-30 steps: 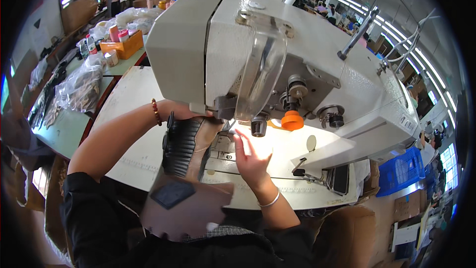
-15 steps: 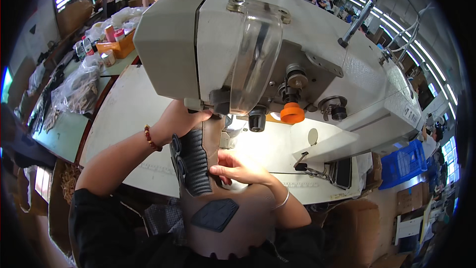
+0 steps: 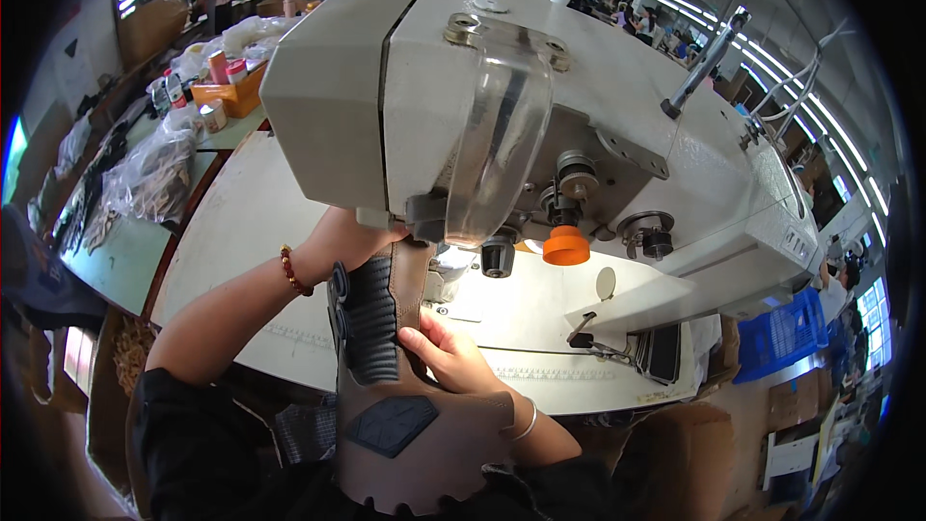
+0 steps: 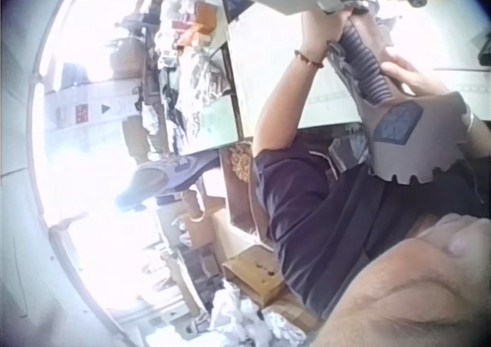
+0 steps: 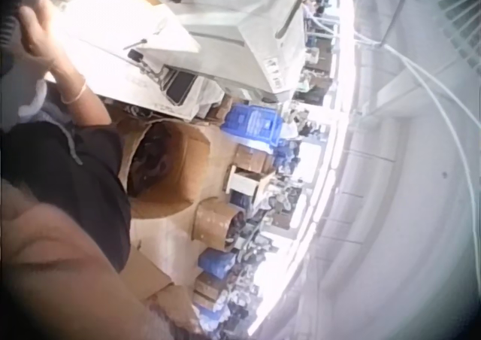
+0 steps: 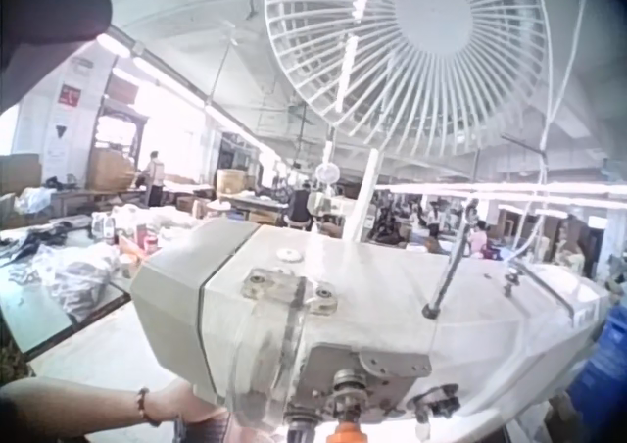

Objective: The person takes shoe uppers from a bin one by one and stitches them using an industrial sewing machine.

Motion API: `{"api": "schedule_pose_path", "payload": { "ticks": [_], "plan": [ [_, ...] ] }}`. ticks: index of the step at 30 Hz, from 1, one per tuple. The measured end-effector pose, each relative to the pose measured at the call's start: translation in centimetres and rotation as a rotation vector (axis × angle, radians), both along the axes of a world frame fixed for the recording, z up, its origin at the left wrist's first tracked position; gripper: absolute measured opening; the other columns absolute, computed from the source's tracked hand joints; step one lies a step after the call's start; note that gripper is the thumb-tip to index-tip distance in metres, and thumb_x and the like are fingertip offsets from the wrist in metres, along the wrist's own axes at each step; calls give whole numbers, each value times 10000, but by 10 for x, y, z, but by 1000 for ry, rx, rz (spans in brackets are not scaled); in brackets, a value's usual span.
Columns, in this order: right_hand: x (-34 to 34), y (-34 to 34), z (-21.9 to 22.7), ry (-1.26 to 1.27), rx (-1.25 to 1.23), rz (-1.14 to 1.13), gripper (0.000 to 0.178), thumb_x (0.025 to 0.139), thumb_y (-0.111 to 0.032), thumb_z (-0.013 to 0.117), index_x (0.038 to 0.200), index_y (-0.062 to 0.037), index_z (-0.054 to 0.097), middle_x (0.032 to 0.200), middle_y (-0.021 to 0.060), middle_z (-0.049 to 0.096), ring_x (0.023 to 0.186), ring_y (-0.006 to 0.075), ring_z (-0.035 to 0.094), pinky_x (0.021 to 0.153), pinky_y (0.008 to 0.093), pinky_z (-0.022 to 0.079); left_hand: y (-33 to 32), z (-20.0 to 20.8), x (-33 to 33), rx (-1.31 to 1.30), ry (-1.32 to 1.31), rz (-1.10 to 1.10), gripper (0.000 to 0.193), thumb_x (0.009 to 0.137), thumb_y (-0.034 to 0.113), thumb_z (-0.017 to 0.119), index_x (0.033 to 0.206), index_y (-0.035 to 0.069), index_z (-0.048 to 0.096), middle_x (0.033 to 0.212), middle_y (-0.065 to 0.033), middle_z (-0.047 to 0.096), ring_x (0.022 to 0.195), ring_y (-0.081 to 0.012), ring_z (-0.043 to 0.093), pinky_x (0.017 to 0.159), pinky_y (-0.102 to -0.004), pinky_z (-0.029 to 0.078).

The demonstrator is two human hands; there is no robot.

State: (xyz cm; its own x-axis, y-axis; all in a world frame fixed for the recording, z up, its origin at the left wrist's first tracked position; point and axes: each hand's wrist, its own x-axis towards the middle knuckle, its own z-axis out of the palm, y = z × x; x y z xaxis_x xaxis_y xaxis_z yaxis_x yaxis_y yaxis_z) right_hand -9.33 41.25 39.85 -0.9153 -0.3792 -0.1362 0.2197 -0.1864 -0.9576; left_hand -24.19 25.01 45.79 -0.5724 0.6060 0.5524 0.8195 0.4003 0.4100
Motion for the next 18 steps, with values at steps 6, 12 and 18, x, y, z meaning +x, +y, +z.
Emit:
{"api": "schedule_pose_path", "payload": {
  "ticks": [6,12,18],
  "plan": [
    [4,-13,10,283,178,-184,228,949,-168,531,802,-29,426,668,-33,381,630,64,325,553,230,335,-2,-2,-10,-63,40,-32,259,730,145,716,938,11,639,871,-142,645,802,-287,620,725,-375,486],
    [1,-15,-2,359,244,-250,186,948,-138,519,843,-4,445,680,12,398,644,99,348,586,254,358,-1,-8,-17,0,33,-71,214,731,140,706,895,17,644,830,-129,643,769,-272,618,698,-365,485],
    [-2,-19,-4,418,192,-309,159,945,-120,516,862,3,458,670,34,393,634,114,363,585,253,357,1,-8,-21,1,3,-86,177,742,140,688,863,17,647,807,-124,644,752,-265,617,684,-360,484]
  ]
}}
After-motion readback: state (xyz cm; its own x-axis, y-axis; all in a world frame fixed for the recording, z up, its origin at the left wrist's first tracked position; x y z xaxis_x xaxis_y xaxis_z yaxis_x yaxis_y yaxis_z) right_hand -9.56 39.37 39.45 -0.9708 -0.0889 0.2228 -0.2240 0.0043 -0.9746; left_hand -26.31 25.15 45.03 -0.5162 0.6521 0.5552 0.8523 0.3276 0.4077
